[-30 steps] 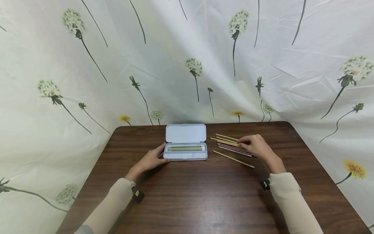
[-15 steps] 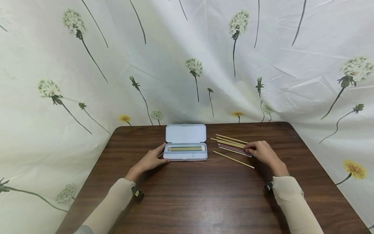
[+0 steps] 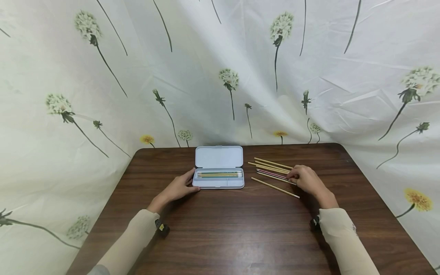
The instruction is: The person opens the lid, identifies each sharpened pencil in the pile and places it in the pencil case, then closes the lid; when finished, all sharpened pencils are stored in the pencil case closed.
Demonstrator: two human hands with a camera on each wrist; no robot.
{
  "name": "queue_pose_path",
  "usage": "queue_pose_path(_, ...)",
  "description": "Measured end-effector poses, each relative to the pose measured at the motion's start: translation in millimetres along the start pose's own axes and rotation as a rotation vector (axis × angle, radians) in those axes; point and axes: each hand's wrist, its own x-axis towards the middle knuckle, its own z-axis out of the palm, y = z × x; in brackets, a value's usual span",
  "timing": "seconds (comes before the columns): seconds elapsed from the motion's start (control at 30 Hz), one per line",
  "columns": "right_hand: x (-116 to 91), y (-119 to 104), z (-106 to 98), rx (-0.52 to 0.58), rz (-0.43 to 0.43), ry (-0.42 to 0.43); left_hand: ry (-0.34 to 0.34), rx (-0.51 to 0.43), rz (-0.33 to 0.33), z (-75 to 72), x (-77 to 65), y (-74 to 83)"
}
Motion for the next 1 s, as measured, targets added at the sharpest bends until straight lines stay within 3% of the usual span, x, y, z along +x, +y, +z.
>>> queue_pose_path(0.5, 3, -9, 3, 0.016, 0.049, -0.086, -0.004, 0.014, 0.000, -0.6, -0.7, 0.0)
queue_pose_path(1.0, 3, -12, 10, -0.031, -0.071, -0.024, -0.004, 0.003, 0.000, -0.1, 0.2, -0.6)
